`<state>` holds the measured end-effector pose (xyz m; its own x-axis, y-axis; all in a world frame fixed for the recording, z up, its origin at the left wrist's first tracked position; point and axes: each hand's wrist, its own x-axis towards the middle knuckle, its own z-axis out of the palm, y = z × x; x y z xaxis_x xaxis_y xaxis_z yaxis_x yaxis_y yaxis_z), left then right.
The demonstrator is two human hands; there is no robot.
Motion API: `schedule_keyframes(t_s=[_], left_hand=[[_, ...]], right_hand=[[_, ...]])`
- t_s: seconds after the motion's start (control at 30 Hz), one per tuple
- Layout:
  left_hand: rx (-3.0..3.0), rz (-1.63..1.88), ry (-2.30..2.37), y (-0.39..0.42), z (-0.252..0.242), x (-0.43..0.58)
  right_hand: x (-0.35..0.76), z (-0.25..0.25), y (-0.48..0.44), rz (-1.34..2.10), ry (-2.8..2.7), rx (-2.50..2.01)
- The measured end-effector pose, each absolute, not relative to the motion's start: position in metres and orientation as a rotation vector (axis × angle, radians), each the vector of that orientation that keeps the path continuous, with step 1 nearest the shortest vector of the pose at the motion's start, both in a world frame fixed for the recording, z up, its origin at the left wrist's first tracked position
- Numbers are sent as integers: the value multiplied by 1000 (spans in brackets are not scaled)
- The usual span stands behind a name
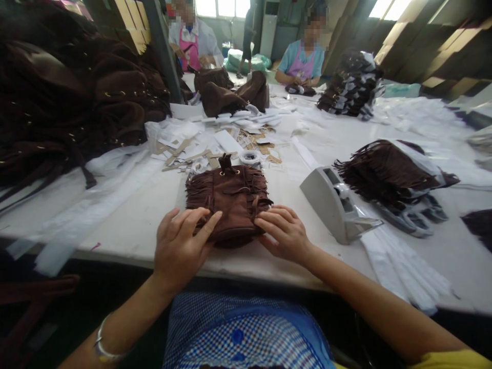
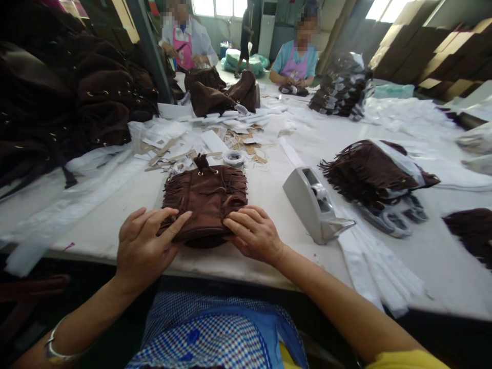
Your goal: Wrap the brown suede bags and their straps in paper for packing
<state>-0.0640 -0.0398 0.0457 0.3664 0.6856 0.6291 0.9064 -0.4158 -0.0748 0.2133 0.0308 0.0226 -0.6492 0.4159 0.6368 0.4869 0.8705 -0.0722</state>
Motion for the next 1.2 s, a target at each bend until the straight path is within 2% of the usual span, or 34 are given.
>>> schedule_keyframes(t_s=[0.13, 0.27, 0.4, 0.53, 0.63, 0.77, 0.9, 1.03, 1.2], left_hand=[[-2343, -837, -1228, -32, 63, -61], [-2439, -877, -1165, -20, 66, -61], [-2515, -730, -1028, -2, 40, -53], [-2711, -504, -1207, 8, 14, -49], [-2810, -583, -1297, 2, 7, -59], [-2789, -706, -1311, -12, 1, -67], [-2735, -720, -1432, -16, 0, -56], [-2688, -608, -1599, -11, 7, -43], [-2584, -495, -1600, 0, 11, -38]], right_hand=[[203, 41, 33, -180, -2285, -571], [192, 47, 39, -38, -2340, -551], [180, 28, 51, -34, -2509, -589], [182, 11, 62, 80, -2699, -557], [199, 6, 60, 237, -2714, -554], [220, -3, 46, 186, -2555, -615], [225, -8, 40, 142, -2300, -926], [221, -10, 52, 415, -2090, -1197], [205, -10, 68, 732, -1844, -1269]])
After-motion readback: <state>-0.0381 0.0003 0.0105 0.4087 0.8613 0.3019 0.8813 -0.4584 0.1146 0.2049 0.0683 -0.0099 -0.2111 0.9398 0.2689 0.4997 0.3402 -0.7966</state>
